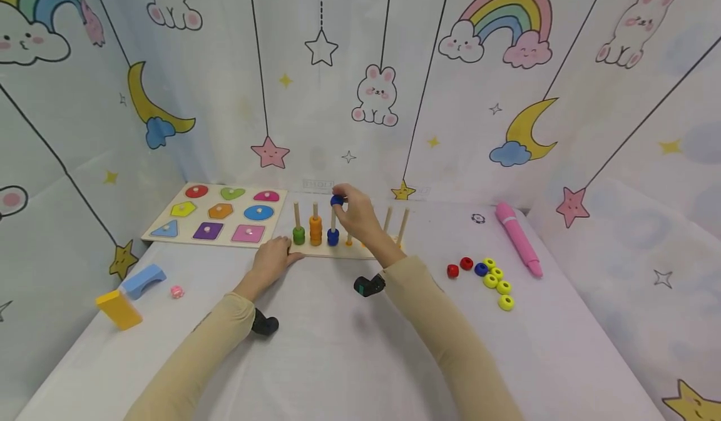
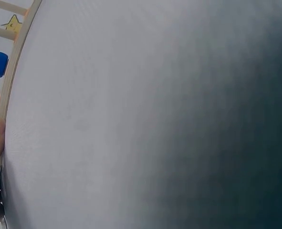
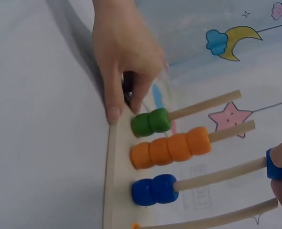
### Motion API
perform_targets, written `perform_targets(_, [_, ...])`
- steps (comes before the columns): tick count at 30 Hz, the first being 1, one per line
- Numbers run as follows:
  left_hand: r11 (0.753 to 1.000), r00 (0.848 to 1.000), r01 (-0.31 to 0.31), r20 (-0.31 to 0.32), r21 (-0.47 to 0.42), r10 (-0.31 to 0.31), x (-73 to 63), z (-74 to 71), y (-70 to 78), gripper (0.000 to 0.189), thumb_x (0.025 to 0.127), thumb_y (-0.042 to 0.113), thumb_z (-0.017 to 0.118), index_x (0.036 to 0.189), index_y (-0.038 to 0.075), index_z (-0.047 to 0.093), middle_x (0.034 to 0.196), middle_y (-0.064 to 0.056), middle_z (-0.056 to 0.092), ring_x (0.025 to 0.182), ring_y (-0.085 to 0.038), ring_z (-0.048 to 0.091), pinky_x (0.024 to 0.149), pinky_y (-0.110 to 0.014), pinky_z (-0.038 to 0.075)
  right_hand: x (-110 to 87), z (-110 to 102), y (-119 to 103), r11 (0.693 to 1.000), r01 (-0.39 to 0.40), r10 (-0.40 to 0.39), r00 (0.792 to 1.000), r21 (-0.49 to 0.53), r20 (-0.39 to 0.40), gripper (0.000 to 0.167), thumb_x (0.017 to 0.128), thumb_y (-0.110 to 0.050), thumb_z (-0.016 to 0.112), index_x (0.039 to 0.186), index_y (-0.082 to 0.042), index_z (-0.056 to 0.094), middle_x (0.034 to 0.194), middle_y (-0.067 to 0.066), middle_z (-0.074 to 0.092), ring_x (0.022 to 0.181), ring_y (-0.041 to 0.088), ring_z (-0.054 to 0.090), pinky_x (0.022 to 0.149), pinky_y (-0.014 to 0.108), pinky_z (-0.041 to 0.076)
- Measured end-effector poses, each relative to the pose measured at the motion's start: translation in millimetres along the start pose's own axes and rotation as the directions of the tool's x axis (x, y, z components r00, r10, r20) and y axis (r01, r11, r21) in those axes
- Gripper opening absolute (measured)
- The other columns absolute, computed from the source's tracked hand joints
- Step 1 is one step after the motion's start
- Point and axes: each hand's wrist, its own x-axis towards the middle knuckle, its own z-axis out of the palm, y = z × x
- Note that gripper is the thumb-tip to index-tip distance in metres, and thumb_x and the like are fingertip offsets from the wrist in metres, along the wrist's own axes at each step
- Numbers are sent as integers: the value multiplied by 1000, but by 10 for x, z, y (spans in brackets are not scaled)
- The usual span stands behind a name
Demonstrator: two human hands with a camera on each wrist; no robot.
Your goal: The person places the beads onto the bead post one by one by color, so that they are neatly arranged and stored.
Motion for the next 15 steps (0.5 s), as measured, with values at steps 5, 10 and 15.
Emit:
perform_targets(5, [1000, 1000, 12, 0, -9, -12, 8, -9, 27, 46, 83, 40, 71, 92, -5, 65, 82, -15, 63, 77, -29, 65, 68, -38, 52, 14, -8, -13, 1000, -6, 5, 1000, 17, 21, 33, 85, 4, 65, 116, 4, 55, 113, 13, 61, 102, 20, 61, 88, 22, 46])
perform_targets(10, [1000, 1000, 10, 16, -2, -10, 4, 0, 33, 47, 84, 40, 70, 92, -5, 65, 82, -15, 63, 76, -28, 65, 68, -37, 52, -28, -24, -27, 1000, -3, 3, 1000, -6, 5, 33, 85, 2, 65, 117, 3, 55, 115, 13, 61, 109, 22, 58, 93, 25, 44])
perform_targets(15, [1000, 999, 22, 29, -3, -22, -9, -14, 32, 48, 84, 41, 69, 94, -6, 65, 84, -16, 63, 78, -29, 65, 69, -38, 53, -108, -72, -4, 999, 23, -21, 997, 29, -69, 31, 82, 6, 66, 112, 5, 58, 109, 15, 63, 104, 25, 60, 91, 27, 45])
